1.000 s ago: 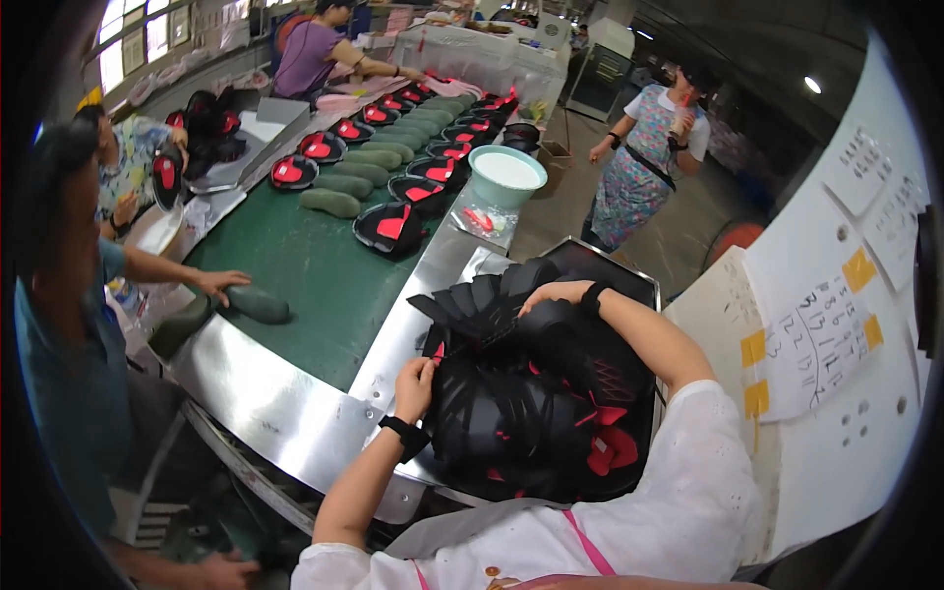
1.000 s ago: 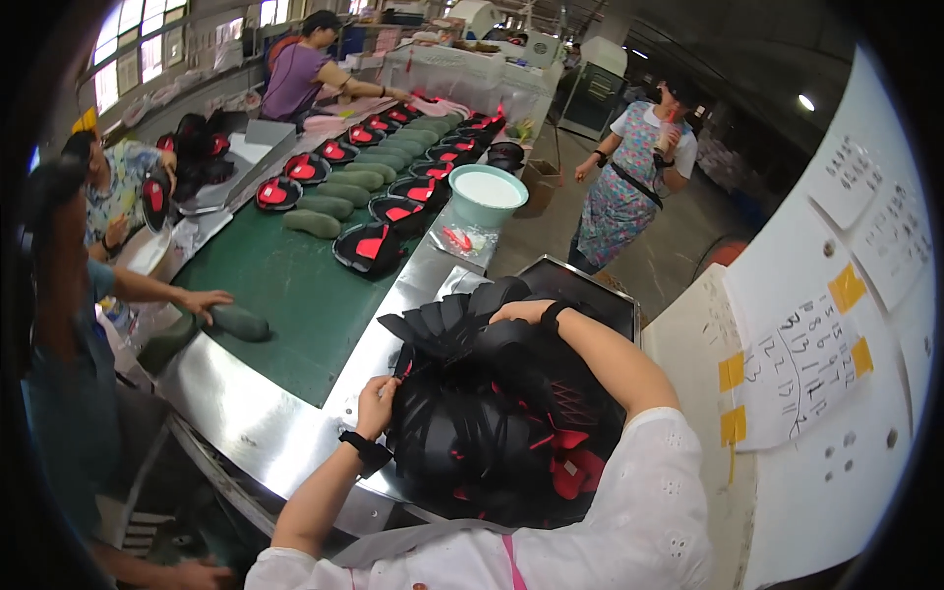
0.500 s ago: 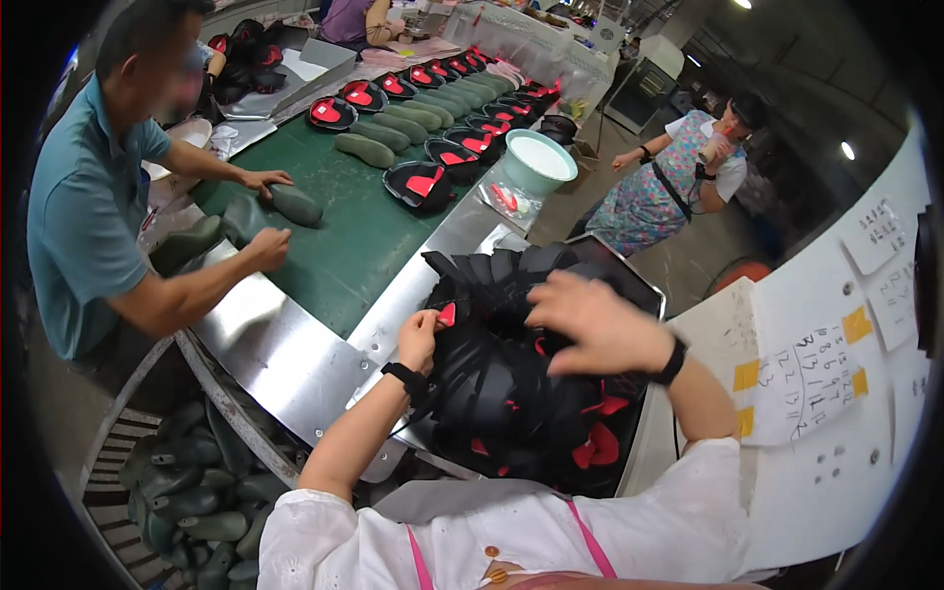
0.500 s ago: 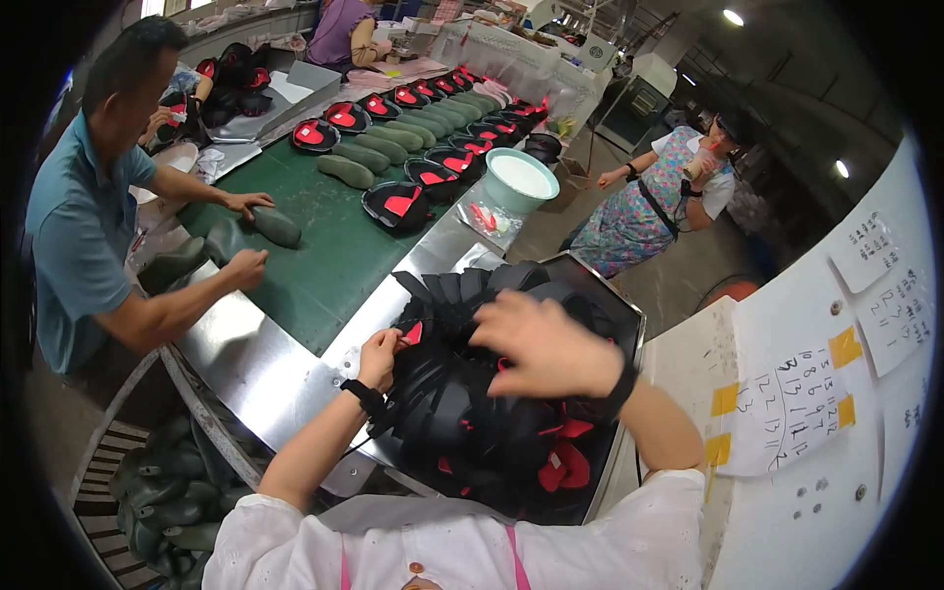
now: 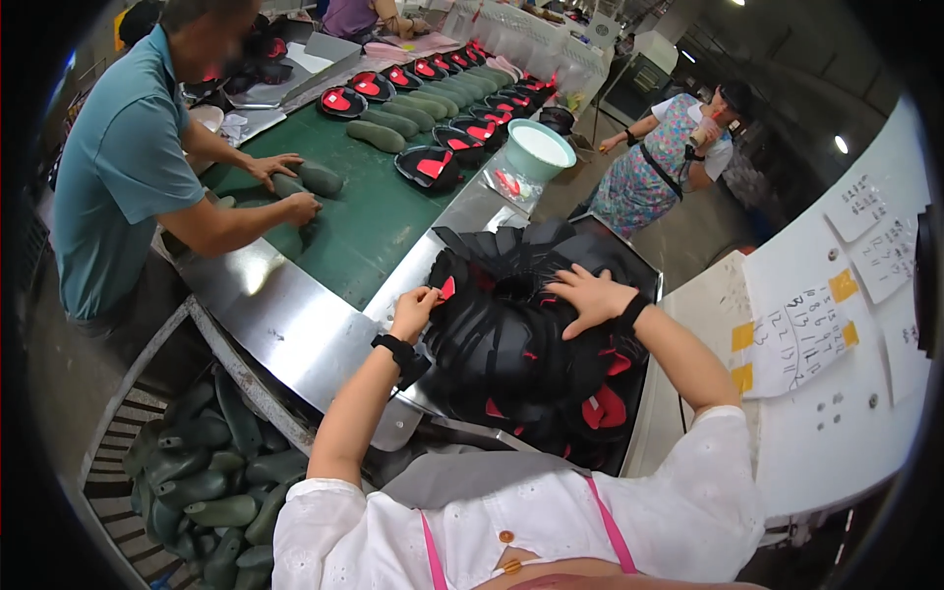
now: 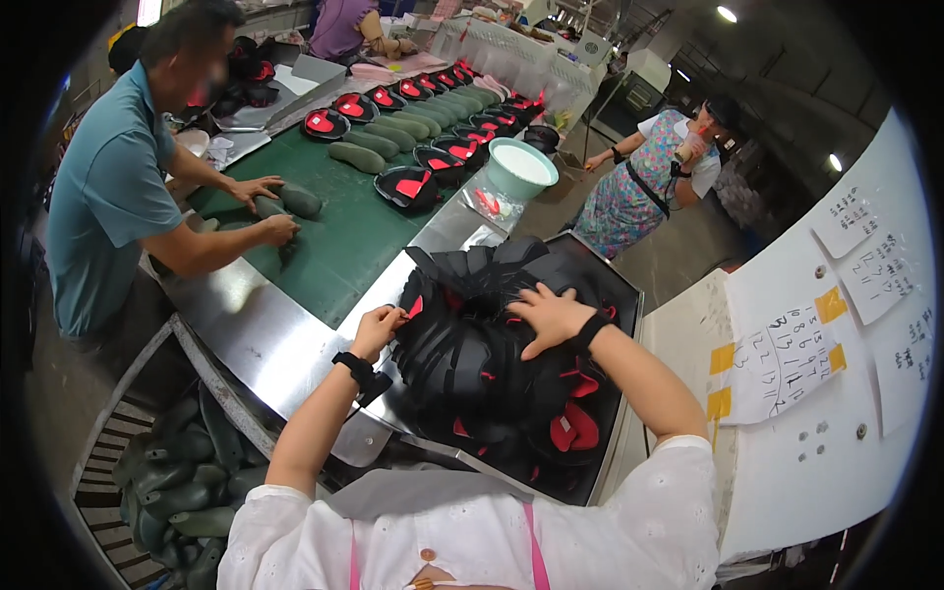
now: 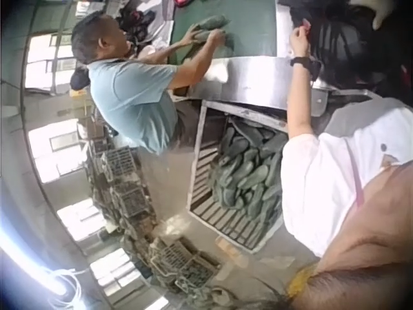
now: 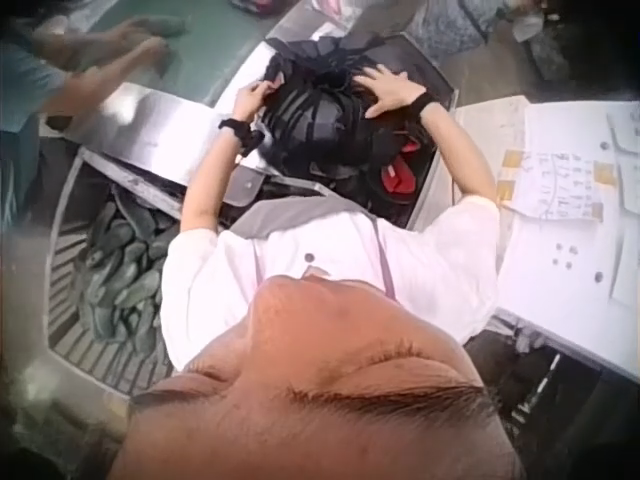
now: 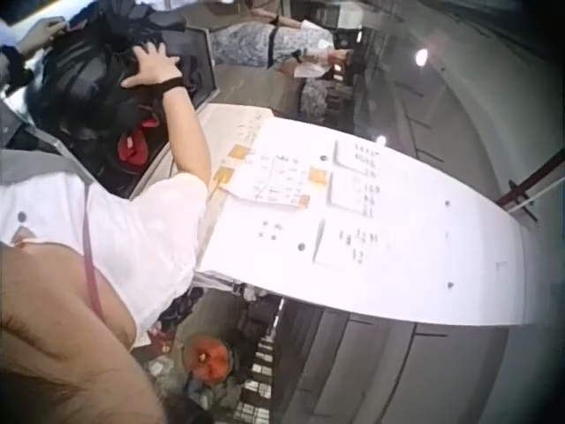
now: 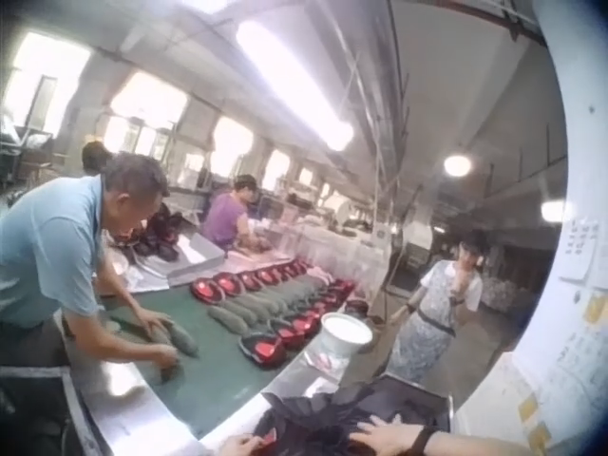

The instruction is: Sort and arrange shoe uppers and green shoe lasts at an assembly line workstation.

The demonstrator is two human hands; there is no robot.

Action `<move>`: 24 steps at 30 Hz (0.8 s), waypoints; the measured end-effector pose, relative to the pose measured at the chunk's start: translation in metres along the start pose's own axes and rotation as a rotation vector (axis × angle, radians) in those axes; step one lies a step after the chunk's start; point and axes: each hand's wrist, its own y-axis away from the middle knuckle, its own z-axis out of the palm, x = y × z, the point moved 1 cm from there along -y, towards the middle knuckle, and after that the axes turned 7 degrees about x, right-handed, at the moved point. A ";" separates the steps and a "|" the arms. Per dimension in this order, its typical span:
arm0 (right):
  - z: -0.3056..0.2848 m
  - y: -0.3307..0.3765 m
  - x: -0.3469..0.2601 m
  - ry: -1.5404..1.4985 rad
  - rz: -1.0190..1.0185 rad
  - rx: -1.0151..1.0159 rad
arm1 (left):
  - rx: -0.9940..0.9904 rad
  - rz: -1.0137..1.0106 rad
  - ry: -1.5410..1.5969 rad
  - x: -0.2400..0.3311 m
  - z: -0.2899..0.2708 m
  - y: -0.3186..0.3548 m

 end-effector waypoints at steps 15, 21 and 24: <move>0.044 -0.086 -0.150 0.420 -0.167 -0.187 | 0.169 0.151 0.263 0.048 -0.004 0.027; 0.050 -0.080 -0.139 0.656 -0.244 -0.145 | 0.459 0.374 0.472 0.107 -0.060 0.003; 0.049 -0.084 -0.136 0.662 -0.230 -0.138 | 0.298 0.475 0.395 0.162 -0.049 0.020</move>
